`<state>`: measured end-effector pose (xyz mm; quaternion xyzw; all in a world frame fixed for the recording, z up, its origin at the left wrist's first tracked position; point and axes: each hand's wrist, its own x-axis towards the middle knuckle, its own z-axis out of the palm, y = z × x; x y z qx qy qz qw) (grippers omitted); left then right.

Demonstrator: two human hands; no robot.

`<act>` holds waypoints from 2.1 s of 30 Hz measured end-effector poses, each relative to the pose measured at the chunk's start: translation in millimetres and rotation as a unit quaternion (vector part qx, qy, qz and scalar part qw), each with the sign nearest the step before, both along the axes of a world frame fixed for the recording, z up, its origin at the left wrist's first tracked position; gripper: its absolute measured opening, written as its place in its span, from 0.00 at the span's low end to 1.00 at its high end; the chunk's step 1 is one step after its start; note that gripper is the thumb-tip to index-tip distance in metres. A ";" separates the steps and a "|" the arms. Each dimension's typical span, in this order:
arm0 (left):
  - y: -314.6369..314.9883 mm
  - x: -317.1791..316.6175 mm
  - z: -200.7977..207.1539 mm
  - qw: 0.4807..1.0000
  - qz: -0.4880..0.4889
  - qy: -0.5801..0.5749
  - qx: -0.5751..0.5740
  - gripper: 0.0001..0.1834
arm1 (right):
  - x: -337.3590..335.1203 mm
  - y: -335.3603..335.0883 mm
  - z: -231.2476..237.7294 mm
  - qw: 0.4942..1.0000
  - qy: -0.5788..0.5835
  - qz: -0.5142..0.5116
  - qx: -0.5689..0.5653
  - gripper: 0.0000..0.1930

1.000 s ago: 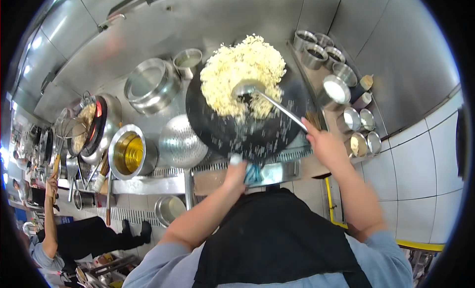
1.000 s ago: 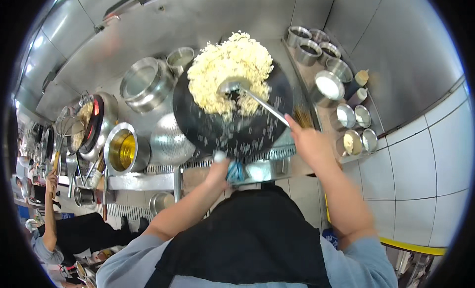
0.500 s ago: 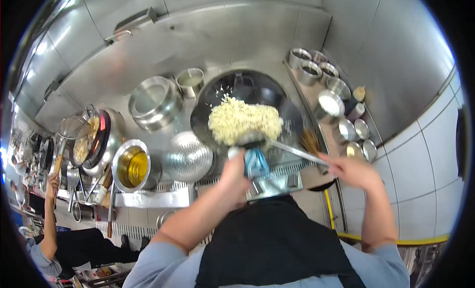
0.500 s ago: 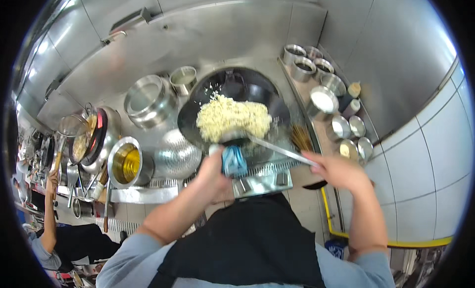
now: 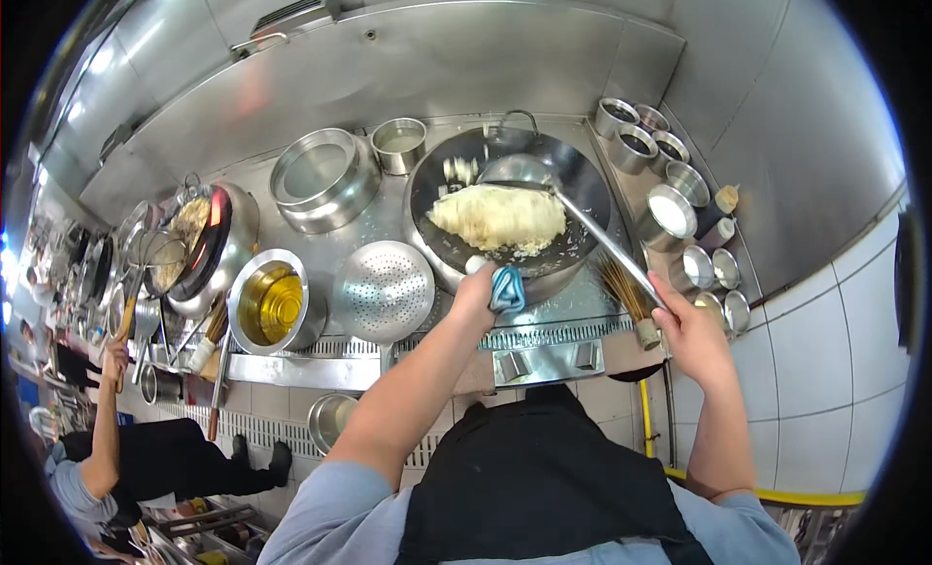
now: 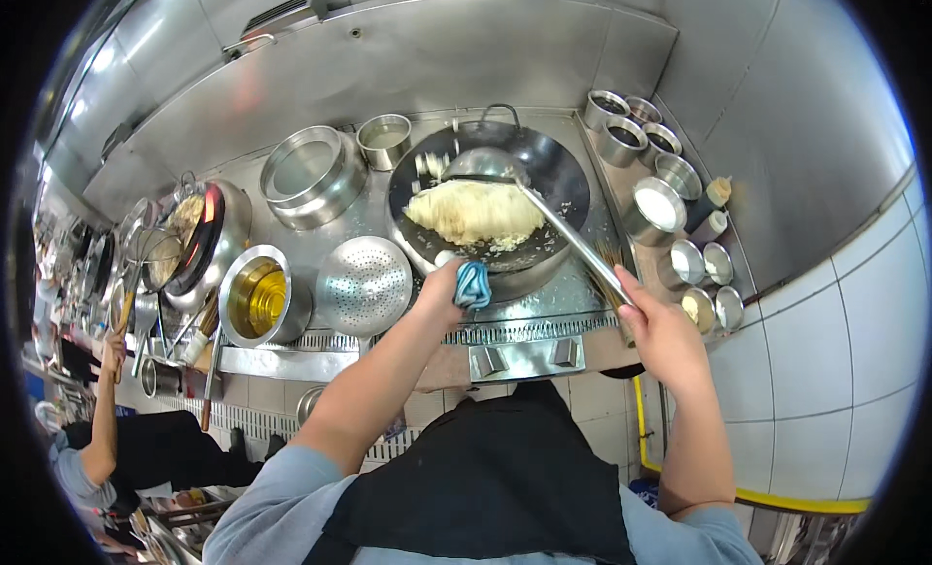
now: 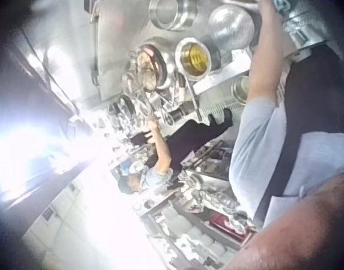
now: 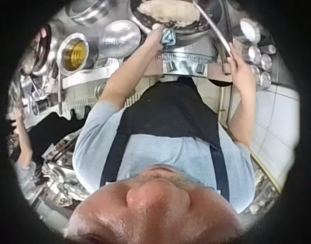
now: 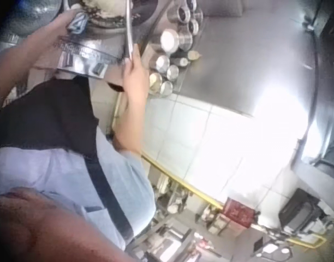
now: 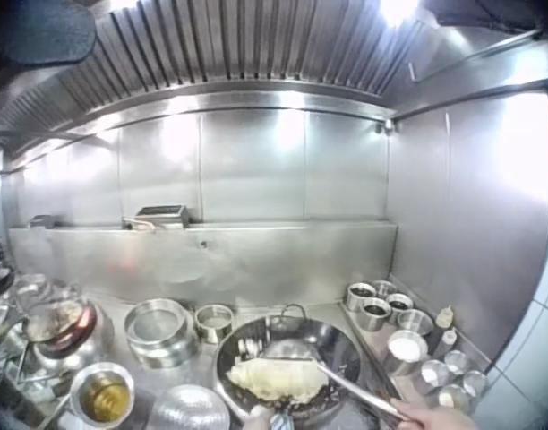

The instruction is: The person cooks fried rice by adding rice into a wok with eggs, stir-frying with a ladle, adding chopped cabbage and liquid seasoning from a bottle, and tossing the mixture.

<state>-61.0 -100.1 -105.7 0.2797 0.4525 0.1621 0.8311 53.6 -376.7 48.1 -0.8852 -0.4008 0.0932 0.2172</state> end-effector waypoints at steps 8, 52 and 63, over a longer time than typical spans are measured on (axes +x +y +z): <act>-25.2 -26.8 -54.6 0.972 -0.146 -0.155 -0.101 0.26 | 45.5 55.2 -112.2 0.965 -0.145 0.016 -0.218 0.26; -628.5 -371.1 -1.9 0.771 0.387 0.472 0.184 0.26 | -260.8 -9.4 -393.9 0.529 -0.056 0.781 -0.328 0.29; -790.0 -399.3 11.8 0.647 0.517 0.552 0.094 0.23 | -612.0 -310.3 -176.4 0.187 0.243 0.868 -0.391 0.23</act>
